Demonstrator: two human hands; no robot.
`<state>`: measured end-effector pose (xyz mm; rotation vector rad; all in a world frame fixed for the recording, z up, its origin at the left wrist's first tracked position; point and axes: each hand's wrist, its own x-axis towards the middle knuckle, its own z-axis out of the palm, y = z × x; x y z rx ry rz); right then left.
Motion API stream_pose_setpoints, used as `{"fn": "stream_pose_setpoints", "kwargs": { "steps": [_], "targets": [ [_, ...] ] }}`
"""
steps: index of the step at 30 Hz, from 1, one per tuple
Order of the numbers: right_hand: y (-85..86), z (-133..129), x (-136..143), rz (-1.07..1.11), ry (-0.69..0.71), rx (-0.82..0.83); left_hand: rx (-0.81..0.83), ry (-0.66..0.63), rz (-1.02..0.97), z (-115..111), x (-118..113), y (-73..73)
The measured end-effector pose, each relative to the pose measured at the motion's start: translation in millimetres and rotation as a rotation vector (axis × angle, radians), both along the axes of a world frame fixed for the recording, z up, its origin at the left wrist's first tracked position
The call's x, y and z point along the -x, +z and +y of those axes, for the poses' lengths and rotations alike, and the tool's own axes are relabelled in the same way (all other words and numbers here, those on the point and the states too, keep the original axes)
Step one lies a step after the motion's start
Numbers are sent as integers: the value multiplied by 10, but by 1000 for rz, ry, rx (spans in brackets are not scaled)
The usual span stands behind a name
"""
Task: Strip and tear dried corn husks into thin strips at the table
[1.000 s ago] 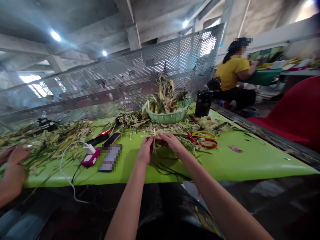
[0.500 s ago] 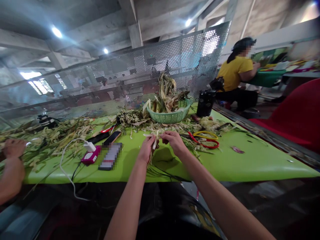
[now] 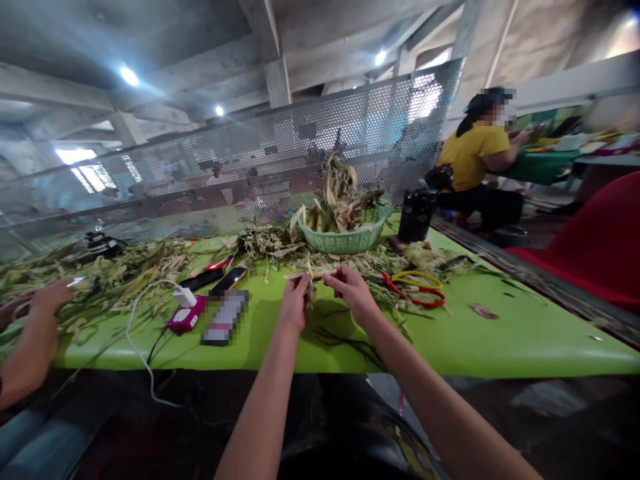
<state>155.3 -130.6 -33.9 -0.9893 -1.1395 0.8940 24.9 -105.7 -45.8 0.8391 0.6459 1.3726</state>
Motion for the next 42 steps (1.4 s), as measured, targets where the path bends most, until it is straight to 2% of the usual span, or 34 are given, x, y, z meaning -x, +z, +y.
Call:
{"fn": "stream_pose_setpoints", "kwargs": {
  "steps": [6, 11, 18, 24, 30, 35, 38, 42],
  "targets": [
    [24, -28, 44, -24, 12, -77, 9, 76, -27, 18, 18, -8],
    [61, -42, 97, -43, 105, -46, -6, 55, -13, 27, 21, -41],
    [-10, 19, 97, -50, 46, 19, -130, 40, 137, -14, 4, -41],
    [-17, 20, 84, -91, 36, 41, -10, 51, -29, 61, 5, -88],
    [-30, 27, 102, -171, 73, 56, -32, 57, -95, 97, -15, -95],
    [-119, 61, 130, -314, 147, 80, 14, -17, -199, 80, 1, -55],
    [-149, 70, 133, -384, 171, 78, 40, 3, -203, 79, 29, -50],
    [-113, 62, 124, -386, 117, 62, -13, 68, -146, 66, 12, -56]
  ]
}}
